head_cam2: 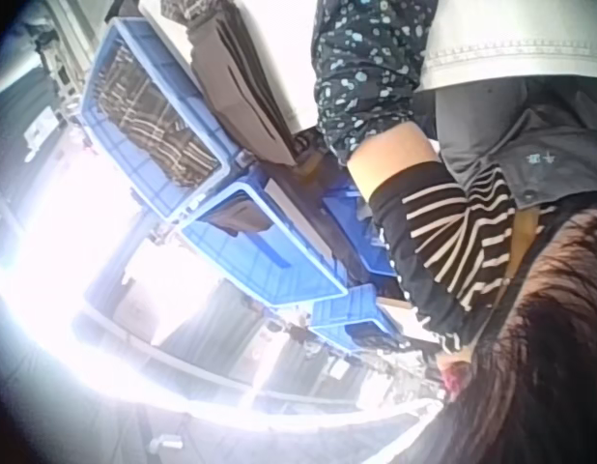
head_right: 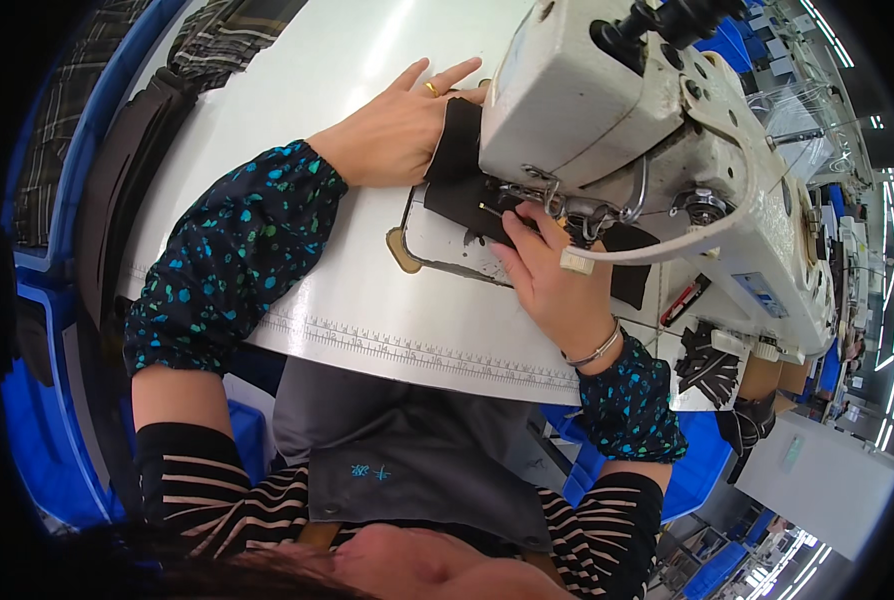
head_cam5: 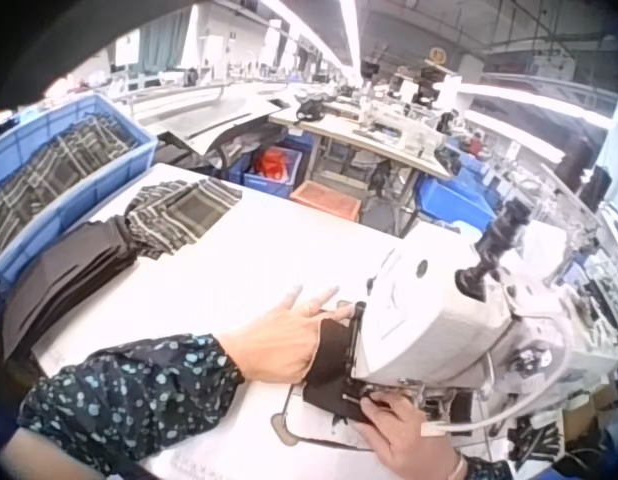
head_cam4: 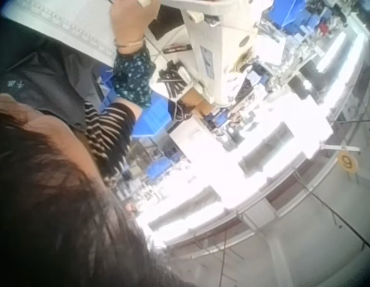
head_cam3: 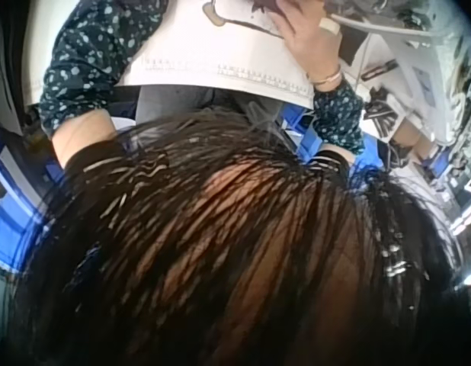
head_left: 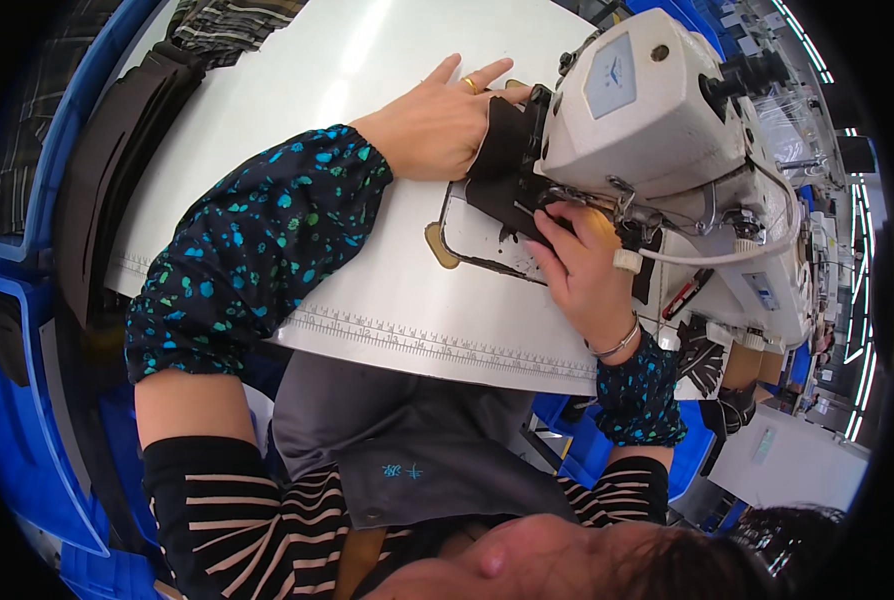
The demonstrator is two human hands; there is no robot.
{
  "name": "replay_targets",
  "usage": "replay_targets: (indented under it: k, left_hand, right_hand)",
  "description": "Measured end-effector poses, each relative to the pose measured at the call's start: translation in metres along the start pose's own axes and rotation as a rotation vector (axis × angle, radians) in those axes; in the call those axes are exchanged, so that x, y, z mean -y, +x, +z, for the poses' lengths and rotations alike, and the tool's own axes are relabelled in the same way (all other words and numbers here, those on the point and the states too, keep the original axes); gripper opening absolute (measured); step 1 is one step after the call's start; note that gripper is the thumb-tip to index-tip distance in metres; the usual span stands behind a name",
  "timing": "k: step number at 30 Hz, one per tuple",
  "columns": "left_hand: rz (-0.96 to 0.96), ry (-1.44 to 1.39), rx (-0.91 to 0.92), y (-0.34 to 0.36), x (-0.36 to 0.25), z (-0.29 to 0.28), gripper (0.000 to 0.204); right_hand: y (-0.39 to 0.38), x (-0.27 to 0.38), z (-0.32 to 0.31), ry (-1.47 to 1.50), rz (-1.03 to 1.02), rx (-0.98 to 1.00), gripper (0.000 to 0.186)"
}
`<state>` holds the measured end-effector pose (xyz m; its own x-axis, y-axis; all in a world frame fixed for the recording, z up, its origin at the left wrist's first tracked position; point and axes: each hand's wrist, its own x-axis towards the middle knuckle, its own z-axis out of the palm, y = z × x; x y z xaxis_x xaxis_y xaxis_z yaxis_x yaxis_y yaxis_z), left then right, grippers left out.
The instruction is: The person operates an industrial sewing machine to attach a zipper to a piece of dark fabric. They align the zipper with the fabric edge, guide the material through the machine, and sew along the zipper teeth. The person handles the fabric and zipper with both hands to ensure precise stitching.
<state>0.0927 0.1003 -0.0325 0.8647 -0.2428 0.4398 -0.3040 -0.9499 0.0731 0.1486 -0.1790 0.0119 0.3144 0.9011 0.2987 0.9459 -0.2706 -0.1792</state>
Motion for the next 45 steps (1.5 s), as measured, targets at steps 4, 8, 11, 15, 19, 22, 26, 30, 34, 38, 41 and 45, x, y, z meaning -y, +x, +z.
replay_targets:
  k: [4, 8, 11, 15, 19, 22, 26, 30, 34, 38, 41, 45]
  left_hand:
    - [-0.128, 0.029, -0.136, -0.003, 0.001, 0.009, 0.025]
    - [-0.347, -0.055, -0.223, -0.012, 0.005, -0.014, 0.036]
    - [-0.058, -0.096, -0.184, -0.024, -0.033, -0.049, 0.035]
    - [-0.02, -0.149, 0.011, -0.034, -0.084, -0.042, 0.038]
    - [-0.031, -0.106, 0.051, -0.034, -0.086, -0.036, 0.037]
    - [-0.038, -0.078, 0.052, -0.033, -0.087, -0.034, 0.037]
    - [-0.054, -0.057, 0.068, -0.033, -0.089, -0.036, 0.035]
    - [-0.073, -0.045, 0.09, -0.031, -0.088, -0.036, 0.035]
    - [-0.095, -0.03, 0.08, -0.037, -0.085, -0.033, 0.034]
    - [-0.07, -0.036, 0.051, -0.035, -0.084, -0.03, 0.034]
    - [-0.061, -0.019, 0.057, -0.034, -0.085, -0.027, 0.033]
    - [-0.067, -0.056, 0.031, -0.035, -0.083, -0.024, 0.032]
  right_hand:
    - [-0.005, 0.002, 0.005, -0.128, -0.087, -0.057, 0.036]
    - [-0.009, -0.001, 0.006, -0.118, -0.098, -0.067, 0.037]
    - [-0.008, -0.001, 0.005, -0.095, -0.104, -0.075, 0.038]
    - [-0.009, 0.001, 0.007, -0.106, -0.095, -0.076, 0.04]
    - [-0.013, -0.001, 0.005, -0.124, -0.079, -0.06, 0.044]
    - [-0.013, -0.006, 0.006, -0.136, -0.095, -0.101, 0.048]
    - [-0.016, -0.005, 0.007, -0.138, -0.056, -0.054, 0.052]
    - [-0.015, -0.007, 0.006, -0.127, -0.066, -0.053, 0.052]
    - [-0.033, -0.009, -0.042, -0.234, -0.079, -0.057, 0.042]
    - [-0.098, -0.088, -0.165, -0.453, 0.141, -0.734, 0.019]
    - [-0.163, -0.229, -0.277, -0.775, 0.461, -0.843, 0.033]
    - [-0.244, -0.359, -0.34, -0.477, 0.805, -0.648, 0.045]
